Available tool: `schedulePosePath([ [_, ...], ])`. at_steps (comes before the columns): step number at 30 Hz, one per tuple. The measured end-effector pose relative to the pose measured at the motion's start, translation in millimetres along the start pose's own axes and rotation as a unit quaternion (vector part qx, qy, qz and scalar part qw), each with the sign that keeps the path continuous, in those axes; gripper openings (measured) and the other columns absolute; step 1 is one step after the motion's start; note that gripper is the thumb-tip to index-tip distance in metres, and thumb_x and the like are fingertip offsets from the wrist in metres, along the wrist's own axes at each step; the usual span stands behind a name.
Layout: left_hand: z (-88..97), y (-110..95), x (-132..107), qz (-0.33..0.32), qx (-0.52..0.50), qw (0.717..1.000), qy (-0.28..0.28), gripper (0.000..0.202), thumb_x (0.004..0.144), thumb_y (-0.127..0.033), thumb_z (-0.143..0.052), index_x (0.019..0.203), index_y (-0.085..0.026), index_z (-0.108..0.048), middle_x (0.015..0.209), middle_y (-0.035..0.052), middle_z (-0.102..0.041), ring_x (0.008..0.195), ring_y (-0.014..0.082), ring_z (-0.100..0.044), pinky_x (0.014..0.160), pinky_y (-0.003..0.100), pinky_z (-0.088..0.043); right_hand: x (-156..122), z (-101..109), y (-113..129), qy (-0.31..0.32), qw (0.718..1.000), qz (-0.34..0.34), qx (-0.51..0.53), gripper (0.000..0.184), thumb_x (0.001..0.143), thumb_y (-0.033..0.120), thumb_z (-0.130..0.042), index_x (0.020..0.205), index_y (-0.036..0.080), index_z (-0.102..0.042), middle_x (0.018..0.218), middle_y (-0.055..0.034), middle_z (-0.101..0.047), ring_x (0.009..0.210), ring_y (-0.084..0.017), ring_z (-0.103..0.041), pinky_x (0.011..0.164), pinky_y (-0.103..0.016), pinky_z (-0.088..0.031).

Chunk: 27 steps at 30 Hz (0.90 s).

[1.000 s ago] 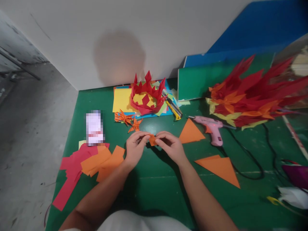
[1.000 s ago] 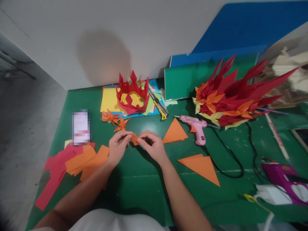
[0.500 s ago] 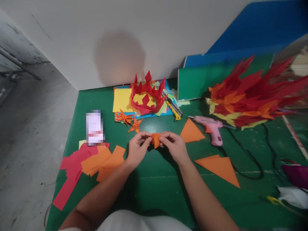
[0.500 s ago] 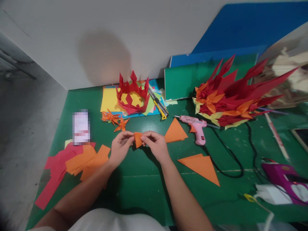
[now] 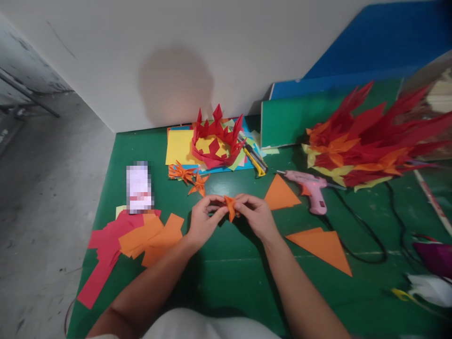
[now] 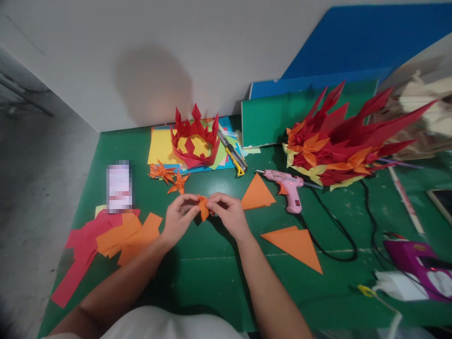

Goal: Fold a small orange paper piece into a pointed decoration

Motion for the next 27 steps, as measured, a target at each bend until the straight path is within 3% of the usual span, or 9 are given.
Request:
schedulePosePath([
  [6, 0.7, -0.3, 1.4, -0.003, 0.009, 1.0, -0.002, 0.029, 0.068, -0.031, -0.075, 0.089, -0.017, -0.06, 0.09, 0.0052, -0.066, 0.084, 0.0151, -0.064, 0.075, 0.028, -0.055, -1.1, 4.0, 1.3, -0.032, 0.998, 0.016, -0.047, 0.022, 0.073, 0.041, -0.07, 0.064, 0.021, -0.063, 0.066, -0.0002, -0.06, 0.056, -0.012, -0.053, 0.054, -0.026, -0.047],
  [11, 0.8, 2.5, 0.7, 0.01, 0.016, 1.0, -0.006, 0.024, 0.076, -0.032, -0.067, 0.093, -0.018, -0.061, 0.089, 0.0052, -0.067, 0.082, 0.0142, -0.065, 0.072, 0.025, -0.054, -2.1, 14.7, -0.8, -0.088, 0.994, 0.029, -0.056, 0.018, 0.075, 0.041, -0.068, 0.078, 0.023, -0.067, 0.079, -0.0026, -0.066, 0.074, -0.017, -0.062, 0.07, -0.032, -0.052],
  [15, 0.9, 6.1, 0.1, 0.022, 0.007, 1.0, -0.013, 0.023, 0.079, -0.032, -0.063, 0.096, -0.017, -0.06, 0.09, 0.006, -0.069, 0.084, 0.015, -0.066, 0.076, 0.026, -0.054, -1.9, 14.2, -0.7, -0.093, 0.993, 0.034, -0.068, 0.019, 0.078, 0.04, -0.065, 0.083, 0.023, -0.069, 0.085, -0.0035, -0.069, 0.081, -0.018, -0.063, 0.077, -0.034, -0.052],
  [21, 0.0, 6.7, -0.4, 0.034, 0.028, 0.999, -0.011, 0.026, 0.076, -0.029, -0.066, 0.099, -0.019, -0.062, 0.091, 0.0054, -0.07, 0.074, 0.0145, -0.067, 0.064, 0.025, -0.055, -2.5, 5.6, 8.1, -0.071, 0.985, 0.065, -0.146, 0.015, 0.08, 0.035, -0.063, 0.074, 0.021, -0.067, 0.077, -0.0029, -0.067, 0.073, -0.018, -0.061, 0.068, -0.031, -0.05],
  [27, 3.3, 5.2, -1.5, 0.028, 0.056, 0.998, -0.023, 0.022, 0.077, -0.028, -0.065, 0.096, -0.018, -0.067, 0.085, 0.0018, -0.071, 0.069, 0.0153, -0.065, 0.061, 0.024, -0.052, -4.7, 4.8, 10.0, -0.069, 0.982, 0.071, -0.159, 0.011, 0.08, 0.027, -0.064, 0.069, 0.024, -0.065, 0.072, 0.0, -0.065, 0.07, -0.016, -0.059, 0.067, -0.028, -0.046],
])
Point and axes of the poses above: each hand's wrist, its own x-axis towards the middle knuckle, its own z-axis out of the back of the hand, y = z × x, the point moved 8 cm from there along x, towards the middle knuckle
